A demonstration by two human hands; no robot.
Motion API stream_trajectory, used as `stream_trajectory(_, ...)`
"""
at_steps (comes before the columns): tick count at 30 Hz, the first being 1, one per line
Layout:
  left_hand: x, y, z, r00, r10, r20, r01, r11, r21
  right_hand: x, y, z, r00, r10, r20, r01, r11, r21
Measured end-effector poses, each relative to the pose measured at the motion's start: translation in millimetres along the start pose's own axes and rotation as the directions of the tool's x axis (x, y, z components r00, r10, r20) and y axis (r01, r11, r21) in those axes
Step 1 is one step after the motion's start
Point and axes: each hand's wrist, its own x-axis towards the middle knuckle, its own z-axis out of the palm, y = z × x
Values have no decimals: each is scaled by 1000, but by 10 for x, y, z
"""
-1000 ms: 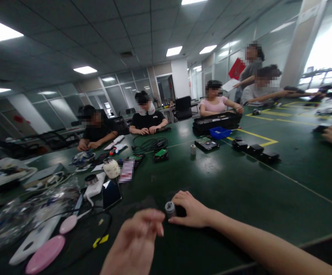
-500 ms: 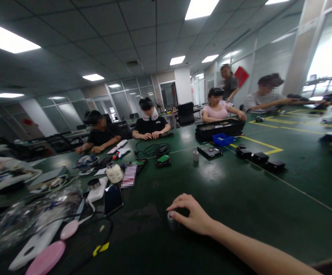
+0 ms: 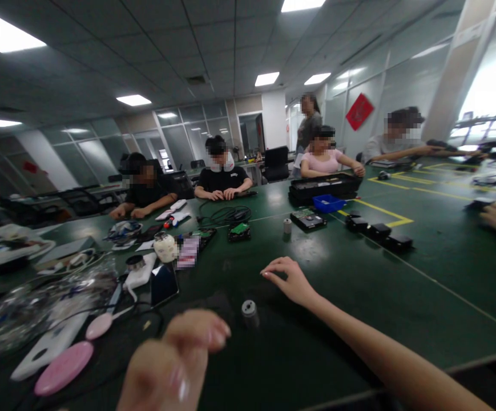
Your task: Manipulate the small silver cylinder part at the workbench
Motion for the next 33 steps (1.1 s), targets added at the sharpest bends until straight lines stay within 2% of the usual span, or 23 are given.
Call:
stream_trajectory(1, 173, -131, 20, 997, 32, -64, -33, 999, -24, 23, 125, -20, 1000, 22, 0, -22, 999, -26)
stream_trajectory(3, 470, -426, 64, 963, 88, -255, -97, 995, -25, 48, 338, -43, 998, 60, 4, -60, 996, -73)
stream_trajectory(4, 572, -578, 90, 960, 111, -258, -107, 994, 31, 52, 417, -45, 997, 75, 7, -74, 993, -92)
stream_trajectory(6, 654, -858, 153, 982, 82, -171, -66, 993, 100, 50, 514, -33, 996, 93, 18, -90, 988, -122)
stream_trajectory(9, 545, -1117, 257, 997, -1, 83, -6, 997, 83, 43, 556, -1, 994, 95, 44, -89, 987, -131)
stream_trajectory(10, 488, -1147, 286, 988, -28, 150, 17, 997, 74, 44, 556, 5, 994, 91, 53, -84, 989, -123)
stream_trajectory(12, 403, -1139, 322, 975, -65, 213, 54, 997, 57, 53, 542, 6, 994, 77, 73, -70, 993, -95)
stream_trajectory(16, 396, -1058, 319, 971, -105, 213, 94, 994, 60, 72, 397, -21, 995, 53, 89, -53, 999, -6)
stream_trajectory(21, 423, -1098, 326, 965, -120, 234, 93, 988, 124, -40, -162, 19, 999, 39, 25, -41, 991, 125)
stream_trajectory(25, 398, -1158, 360, 967, -118, 225, 78, 980, 181, -163, -567, 101, 995, -91, 46, 71, 945, 318)
stream_trajectory(28, 395, -1175, 368, 967, -123, 224, 81, 979, 190, -201, -646, 137, 990, -131, 52, 109, 945, 307)
stream_trajectory(33, 420, -1148, 361, 963, -123, 241, 75, 977, 200, -208, -603, 172, 989, -137, 55, 116, 954, 276)
